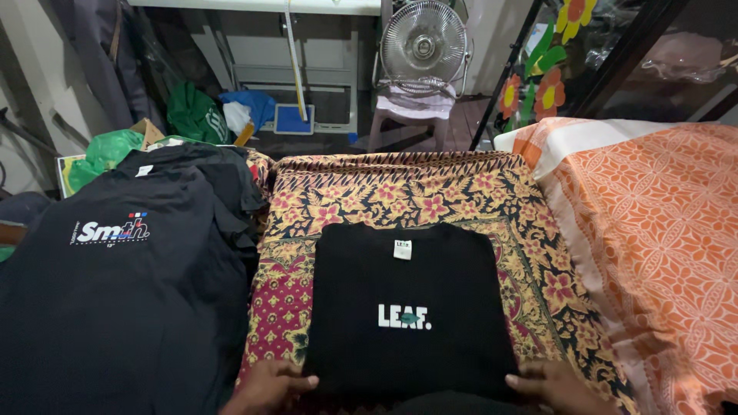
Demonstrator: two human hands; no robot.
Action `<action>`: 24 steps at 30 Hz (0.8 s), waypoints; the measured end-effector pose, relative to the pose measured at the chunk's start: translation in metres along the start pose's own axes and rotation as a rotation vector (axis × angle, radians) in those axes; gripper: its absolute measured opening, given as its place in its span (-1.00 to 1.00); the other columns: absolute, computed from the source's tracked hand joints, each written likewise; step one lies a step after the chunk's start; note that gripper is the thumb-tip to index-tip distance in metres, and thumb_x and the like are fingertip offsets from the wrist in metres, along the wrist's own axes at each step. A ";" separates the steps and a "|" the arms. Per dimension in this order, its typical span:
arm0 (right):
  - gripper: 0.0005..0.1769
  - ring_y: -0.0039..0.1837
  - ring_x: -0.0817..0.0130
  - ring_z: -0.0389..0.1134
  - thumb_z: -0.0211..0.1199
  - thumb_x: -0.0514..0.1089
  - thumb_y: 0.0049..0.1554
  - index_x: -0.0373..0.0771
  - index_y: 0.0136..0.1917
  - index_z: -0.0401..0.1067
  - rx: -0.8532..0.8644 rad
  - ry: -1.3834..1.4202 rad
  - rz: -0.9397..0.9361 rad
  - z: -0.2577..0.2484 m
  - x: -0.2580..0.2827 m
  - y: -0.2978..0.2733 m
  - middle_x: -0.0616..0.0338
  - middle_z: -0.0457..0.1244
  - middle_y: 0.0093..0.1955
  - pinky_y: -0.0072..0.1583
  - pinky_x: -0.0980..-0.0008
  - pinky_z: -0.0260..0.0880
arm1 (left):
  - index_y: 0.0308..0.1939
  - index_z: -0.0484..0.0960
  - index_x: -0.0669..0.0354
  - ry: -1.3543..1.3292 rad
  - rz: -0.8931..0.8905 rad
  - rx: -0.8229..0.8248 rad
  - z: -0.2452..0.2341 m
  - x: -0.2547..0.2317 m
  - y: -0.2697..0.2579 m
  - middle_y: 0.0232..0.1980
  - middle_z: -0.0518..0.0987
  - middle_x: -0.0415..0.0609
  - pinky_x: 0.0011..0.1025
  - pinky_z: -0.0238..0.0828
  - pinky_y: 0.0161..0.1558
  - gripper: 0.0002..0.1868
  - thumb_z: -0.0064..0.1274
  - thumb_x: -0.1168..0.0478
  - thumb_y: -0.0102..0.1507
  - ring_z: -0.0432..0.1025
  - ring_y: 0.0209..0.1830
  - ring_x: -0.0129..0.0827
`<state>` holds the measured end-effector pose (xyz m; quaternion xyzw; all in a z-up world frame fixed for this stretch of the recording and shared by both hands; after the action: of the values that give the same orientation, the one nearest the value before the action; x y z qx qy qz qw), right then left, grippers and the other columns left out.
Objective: The person folds black t-shirts by hand on a patterned mat and then on a bed. They smooth out the fabric, fold the sides and sleeves inward, and then fold the bottom half up to form a rectangle, handling two shirts one at a time.
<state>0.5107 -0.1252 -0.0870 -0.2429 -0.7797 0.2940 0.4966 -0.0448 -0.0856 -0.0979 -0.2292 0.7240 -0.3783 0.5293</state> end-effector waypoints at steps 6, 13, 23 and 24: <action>-0.69 -0.40 0.42 0.13 0.44 0.02 0.10 -0.24 -0.15 0.48 -0.003 0.210 0.190 0.011 0.001 0.003 0.26 0.09 -0.43 -0.29 0.34 0.15 | 0.12 0.73 0.32 0.042 -0.075 -0.072 0.013 -0.028 0.016 -0.04 0.73 0.11 -0.40 0.49 -0.16 -0.48 0.37 0.04 0.20 0.58 -0.18 -0.33; -0.55 -0.45 0.32 0.16 0.39 0.09 0.14 -0.38 -0.25 0.45 -0.012 0.071 0.156 0.002 -0.017 0.024 0.14 0.10 -0.50 -0.28 0.26 0.33 | 0.05 0.72 0.25 0.031 -0.107 -0.158 -0.007 -0.023 0.012 -0.11 0.71 0.11 -0.37 0.43 -0.23 -0.50 0.48 0.12 0.10 0.50 -0.25 -0.28; -0.57 0.22 0.04 0.33 0.27 0.03 0.15 -0.26 0.19 0.45 -0.629 -0.491 -0.564 0.036 0.153 -0.084 -0.03 0.32 0.15 0.25 0.11 0.34 | 0.25 0.48 0.16 0.697 0.634 -0.491 0.043 -0.127 -0.095 0.31 0.41 0.09 -0.10 0.14 0.35 -0.29 0.38 0.20 0.04 0.21 0.38 -0.06; -0.54 0.32 -0.02 0.35 0.24 0.03 0.15 -0.25 0.24 0.43 -0.608 -0.541 -0.745 0.060 0.181 -0.091 -0.07 0.36 0.25 0.33 0.09 0.32 | 0.31 0.42 0.24 0.733 0.822 -0.452 0.064 -0.143 -0.102 0.49 0.28 0.14 -0.04 -0.05 0.44 -0.26 0.34 0.19 0.08 0.06 0.51 0.00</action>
<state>0.3772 -0.0813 0.0706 0.0014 -0.9625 -0.0881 0.2564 0.0560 -0.0624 0.0578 0.1085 0.9516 -0.0331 0.2858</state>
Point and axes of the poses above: each hand's wrist, its own y-axis towards the middle knuckle, its own z-axis out of the palm, x = y × z, the point moved 6 cm from there along y, towards the middle knuckle
